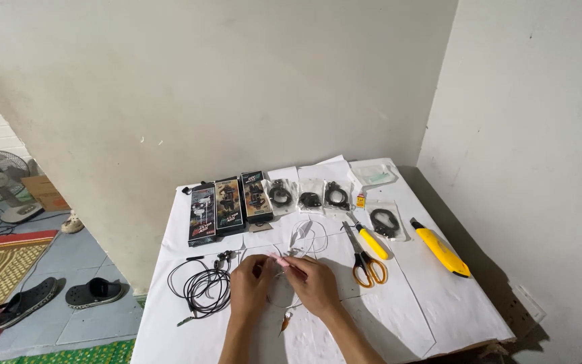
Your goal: The person unwinds and coils a white earphone cable by hand at a table, at one point picking up scissors to trim or cut the cable, and works the cable with a pink clip-like holder. Packaged earphone products and other cables lie on the table around the work area.
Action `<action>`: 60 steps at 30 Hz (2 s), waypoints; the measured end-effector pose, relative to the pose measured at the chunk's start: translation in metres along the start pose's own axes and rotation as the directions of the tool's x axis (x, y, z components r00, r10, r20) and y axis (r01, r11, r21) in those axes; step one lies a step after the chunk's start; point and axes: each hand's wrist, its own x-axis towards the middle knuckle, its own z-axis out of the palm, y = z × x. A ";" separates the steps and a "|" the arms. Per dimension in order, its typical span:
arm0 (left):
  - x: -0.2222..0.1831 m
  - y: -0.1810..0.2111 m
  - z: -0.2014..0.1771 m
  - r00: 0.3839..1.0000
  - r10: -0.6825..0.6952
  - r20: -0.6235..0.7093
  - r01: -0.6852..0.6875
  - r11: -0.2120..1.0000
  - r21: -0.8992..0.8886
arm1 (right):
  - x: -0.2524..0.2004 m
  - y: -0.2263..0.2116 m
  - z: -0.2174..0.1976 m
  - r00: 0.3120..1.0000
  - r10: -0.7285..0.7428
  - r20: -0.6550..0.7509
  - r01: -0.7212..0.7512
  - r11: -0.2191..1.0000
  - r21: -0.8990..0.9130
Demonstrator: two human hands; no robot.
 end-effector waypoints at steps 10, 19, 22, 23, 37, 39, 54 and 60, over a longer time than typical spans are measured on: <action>-0.002 -0.001 0.000 0.999 0.030 -0.025 -0.030 1.000 0.010 | -0.001 0.002 0.001 0.999 -0.039 -0.006 0.039 0.999 0.000; -0.005 0.008 -0.004 1.000 -0.007 0.001 0.008 1.000 -0.004 | -0.002 0.001 0.001 0.999 -0.047 0.007 0.046 0.998 0.032; -0.002 0.003 -0.002 1.000 0.020 -0.007 -0.020 1.000 0.022 | -0.002 0.001 0.001 1.000 -0.027 0.006 0.026 0.999 0.031; -0.002 0.003 -0.002 1.000 0.017 -0.005 -0.017 0.999 0.027 | -0.002 0.000 0.002 1.000 -0.012 0.013 0.012 1.000 -0.013; -0.006 -0.011 0.002 0.998 0.051 -0.025 -0.050 0.998 0.036 | -0.010 0.002 -0.003 0.999 -0.047 0.003 0.046 0.997 0.060; -0.004 -0.011 0.003 0.998 0.049 -0.040 -0.048 0.998 0.032 | -0.006 0.000 -0.002 1.000 -0.021 0.010 0.021 1.000 0.007; -0.002 -0.007 -0.001 0.999 0.037 -0.007 -0.037 0.999 0.003 | -0.004 0.008 -0.001 0.995 -0.104 0.007 0.102 0.986 0.128; -0.005 0.001 -0.002 0.999 0.032 0.000 -0.032 0.999 -0.043 | -0.004 0.001 -0.002 0.998 -0.056 -0.030 0.058 0.995 0.085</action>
